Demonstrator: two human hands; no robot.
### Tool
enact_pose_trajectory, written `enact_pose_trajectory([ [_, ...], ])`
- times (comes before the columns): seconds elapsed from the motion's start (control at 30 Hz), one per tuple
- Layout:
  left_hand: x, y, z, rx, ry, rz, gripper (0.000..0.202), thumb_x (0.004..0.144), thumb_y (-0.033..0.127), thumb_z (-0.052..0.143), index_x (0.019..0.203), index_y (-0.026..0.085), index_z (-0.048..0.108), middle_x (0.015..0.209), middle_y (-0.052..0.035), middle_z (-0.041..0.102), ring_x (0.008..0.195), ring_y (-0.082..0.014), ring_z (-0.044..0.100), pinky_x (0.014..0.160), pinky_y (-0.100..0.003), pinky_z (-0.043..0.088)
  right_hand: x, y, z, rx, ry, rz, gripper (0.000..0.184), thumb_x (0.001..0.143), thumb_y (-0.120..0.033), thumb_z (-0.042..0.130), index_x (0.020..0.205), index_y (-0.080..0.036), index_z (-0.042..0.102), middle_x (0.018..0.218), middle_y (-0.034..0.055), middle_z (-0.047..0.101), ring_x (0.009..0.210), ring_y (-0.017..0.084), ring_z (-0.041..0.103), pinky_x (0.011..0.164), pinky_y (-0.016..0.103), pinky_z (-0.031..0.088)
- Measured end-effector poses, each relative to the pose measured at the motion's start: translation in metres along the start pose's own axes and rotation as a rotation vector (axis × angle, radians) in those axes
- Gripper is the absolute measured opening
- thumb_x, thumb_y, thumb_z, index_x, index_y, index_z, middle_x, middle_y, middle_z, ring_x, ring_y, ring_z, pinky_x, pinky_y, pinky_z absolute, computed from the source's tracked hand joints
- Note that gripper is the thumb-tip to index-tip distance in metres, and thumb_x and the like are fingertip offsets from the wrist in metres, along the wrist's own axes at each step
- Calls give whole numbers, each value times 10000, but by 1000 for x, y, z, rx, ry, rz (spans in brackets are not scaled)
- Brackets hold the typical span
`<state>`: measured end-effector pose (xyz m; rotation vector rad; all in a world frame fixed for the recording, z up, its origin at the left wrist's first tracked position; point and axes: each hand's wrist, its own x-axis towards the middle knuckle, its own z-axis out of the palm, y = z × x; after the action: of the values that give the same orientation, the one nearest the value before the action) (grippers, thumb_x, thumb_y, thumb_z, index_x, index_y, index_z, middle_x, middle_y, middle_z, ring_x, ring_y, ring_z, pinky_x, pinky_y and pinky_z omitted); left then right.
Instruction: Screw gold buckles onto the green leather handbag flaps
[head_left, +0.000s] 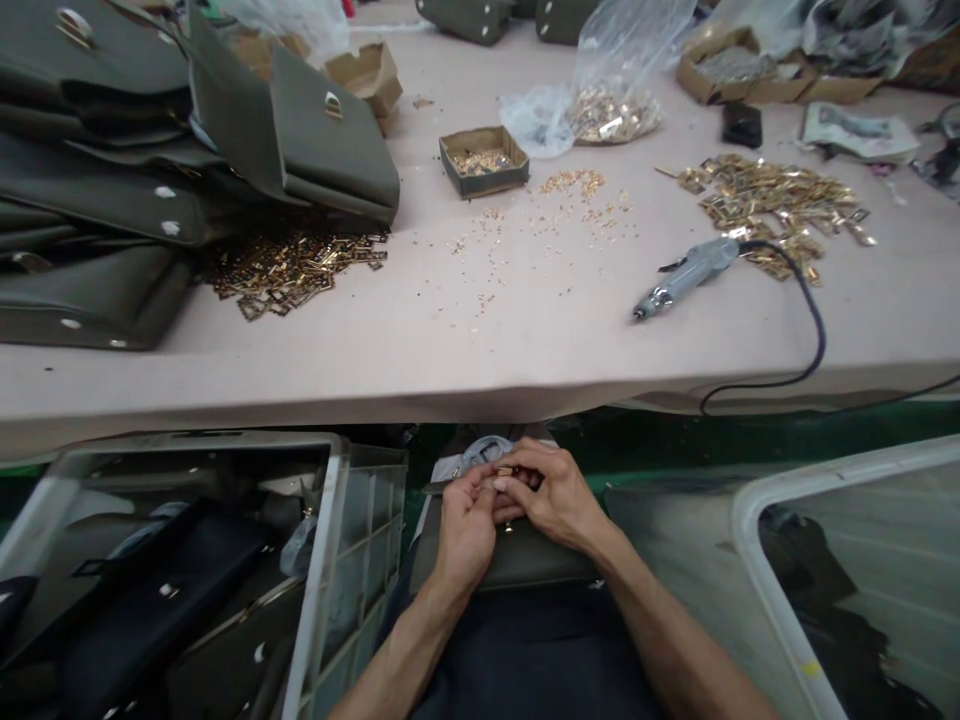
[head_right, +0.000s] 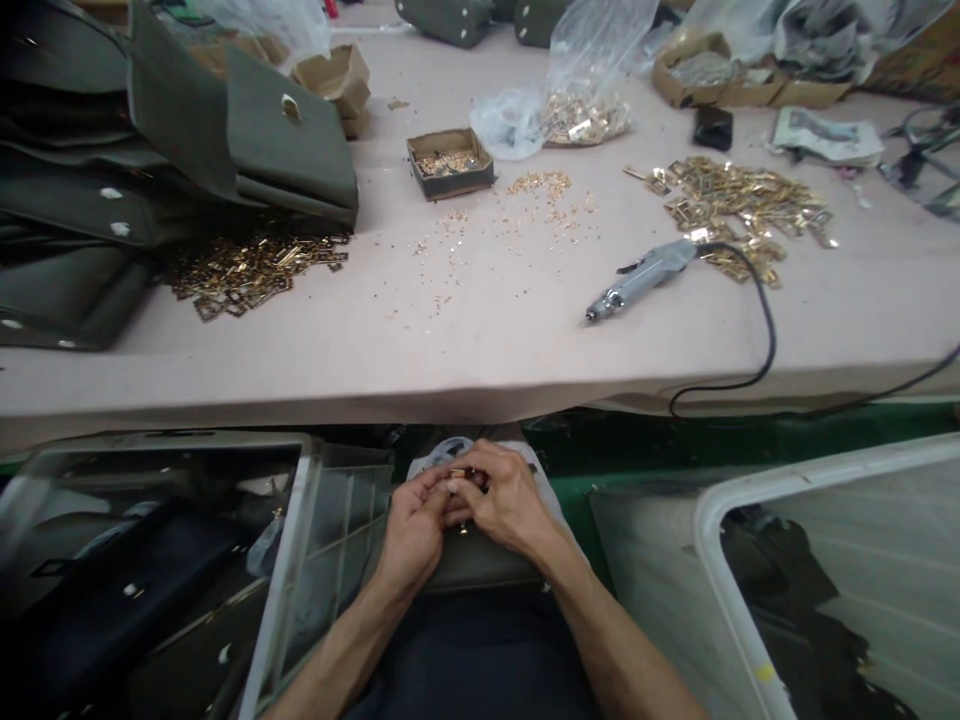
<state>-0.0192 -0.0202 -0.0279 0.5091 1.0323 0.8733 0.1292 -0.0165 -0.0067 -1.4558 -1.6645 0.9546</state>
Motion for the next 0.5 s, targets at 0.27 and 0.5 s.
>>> enact_pose_trajectory([
  [0.27, 13, 4, 2, -79, 223, -25, 292, 807, 318, 712, 959, 83, 629, 806, -136, 775, 578, -210, 740, 520, -263, 602, 10, 1, -1, 57, -21, -37, 221, 1006, -201, 595, 842, -190, 742, 769, 17, 633, 717, 155, 587, 685, 287, 421],
  [0.5, -7, 17, -1, 103, 323, 191, 330, 823, 387, 727, 1030, 142, 649, 969, -115, 786, 686, -214, 754, 656, -360, 657, 7, 1, 7, -98, 24, -69, 90, 936, -161, 685, 978, -193, 758, 843, 4, 661, 746, 138, 602, 699, 243, 438],
])
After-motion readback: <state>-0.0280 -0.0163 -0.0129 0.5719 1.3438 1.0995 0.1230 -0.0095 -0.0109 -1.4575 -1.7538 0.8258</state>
